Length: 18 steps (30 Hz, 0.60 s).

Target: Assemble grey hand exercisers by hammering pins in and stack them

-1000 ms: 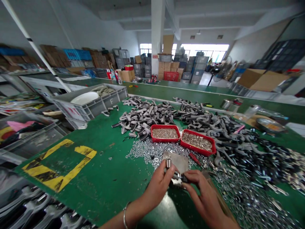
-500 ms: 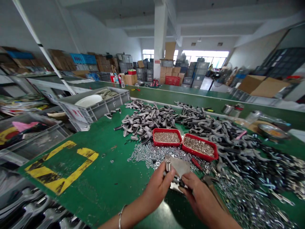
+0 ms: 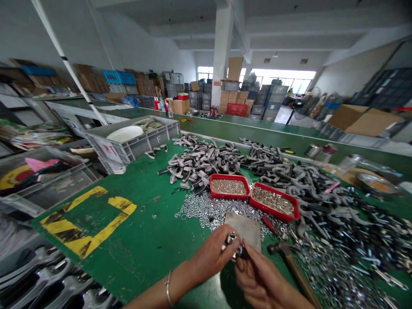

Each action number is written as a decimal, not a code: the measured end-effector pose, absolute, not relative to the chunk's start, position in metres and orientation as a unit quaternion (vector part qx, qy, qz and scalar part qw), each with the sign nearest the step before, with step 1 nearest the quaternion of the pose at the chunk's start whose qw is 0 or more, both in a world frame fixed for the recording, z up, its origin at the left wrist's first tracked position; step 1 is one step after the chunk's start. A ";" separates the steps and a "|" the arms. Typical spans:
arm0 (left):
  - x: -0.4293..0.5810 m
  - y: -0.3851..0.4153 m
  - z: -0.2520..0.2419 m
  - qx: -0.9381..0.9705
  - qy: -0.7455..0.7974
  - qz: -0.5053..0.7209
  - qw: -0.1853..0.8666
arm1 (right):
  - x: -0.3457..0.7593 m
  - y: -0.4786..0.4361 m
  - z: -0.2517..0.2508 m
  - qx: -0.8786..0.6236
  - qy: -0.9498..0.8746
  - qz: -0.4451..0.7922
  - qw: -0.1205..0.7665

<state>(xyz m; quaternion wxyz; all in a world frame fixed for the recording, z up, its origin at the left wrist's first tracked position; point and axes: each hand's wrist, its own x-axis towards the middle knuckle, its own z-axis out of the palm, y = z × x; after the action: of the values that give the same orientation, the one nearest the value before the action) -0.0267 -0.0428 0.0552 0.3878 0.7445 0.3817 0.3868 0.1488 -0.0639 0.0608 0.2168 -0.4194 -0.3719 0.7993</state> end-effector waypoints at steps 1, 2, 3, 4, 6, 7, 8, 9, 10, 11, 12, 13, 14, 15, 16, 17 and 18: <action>-0.027 -0.043 0.054 0.742 0.388 0.380 0.394 | 0.151 -0.063 0.059 -0.415 -0.370 0.812 0.176; -0.028 -0.043 0.051 0.733 0.399 0.375 0.404 | 0.154 -0.062 0.057 -0.426 -0.400 0.797 0.154; -0.028 -0.042 0.048 0.718 0.413 0.375 0.416 | 0.157 -0.060 0.057 -0.447 -0.462 0.751 0.152; -0.028 -0.041 0.044 0.699 0.429 0.378 0.430 | 0.160 -0.059 0.057 -0.476 -0.539 0.675 0.167; -0.026 -0.040 0.038 0.662 0.453 0.390 0.453 | 0.164 -0.058 0.058 -0.518 -0.674 0.480 0.217; -0.026 -0.040 0.037 0.649 0.461 0.397 0.457 | 0.165 -0.059 0.058 -0.525 -0.713 0.395 0.244; -0.025 -0.041 0.036 0.642 0.466 0.403 0.457 | 0.164 -0.061 0.058 -0.527 -0.731 0.345 0.264; -0.025 -0.042 0.037 0.642 0.465 0.407 0.454 | 0.162 -0.063 0.057 -0.525 -0.728 0.347 0.271; -0.025 -0.042 0.039 0.650 0.458 0.407 0.449 | 0.160 -0.065 0.055 -0.522 -0.707 0.396 0.267; -0.025 -0.043 0.040 0.664 0.448 0.402 0.443 | 0.158 -0.067 0.053 -0.514 -0.668 0.478 0.247; -0.025 -0.044 0.042 0.683 0.437 0.389 0.437 | 0.156 -0.069 0.051 -0.501 -0.617 0.568 0.213; -0.025 -0.045 0.043 0.703 0.427 0.371 0.431 | 0.155 -0.071 0.049 -0.485 -0.570 0.640 0.175; -0.025 -0.045 0.043 0.719 0.422 0.352 0.426 | 0.156 -0.071 0.047 -0.472 -0.548 0.674 0.150; -0.024 -0.044 0.043 0.725 0.426 0.338 0.423 | 0.158 -0.071 0.046 -0.473 -0.559 0.663 0.151; -0.022 -0.044 0.042 0.719 0.438 0.332 0.426 | 0.160 -0.070 0.045 -0.485 -0.600 0.610 0.178; -0.020 -0.043 0.042 0.701 0.453 0.336 0.436 | 0.163 -0.069 0.045 -0.500 -0.649 0.530 0.220; -0.017 -0.042 0.041 0.677 0.466 0.348 0.450 | 0.166 -0.068 0.046 -0.512 -0.684 0.450 0.261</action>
<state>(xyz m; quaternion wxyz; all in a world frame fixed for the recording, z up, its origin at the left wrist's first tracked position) -0.0171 -0.0423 0.0411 0.4505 0.6772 0.4664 0.3478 0.1657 -0.0683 0.0456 0.2606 -0.5120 -0.6839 0.4498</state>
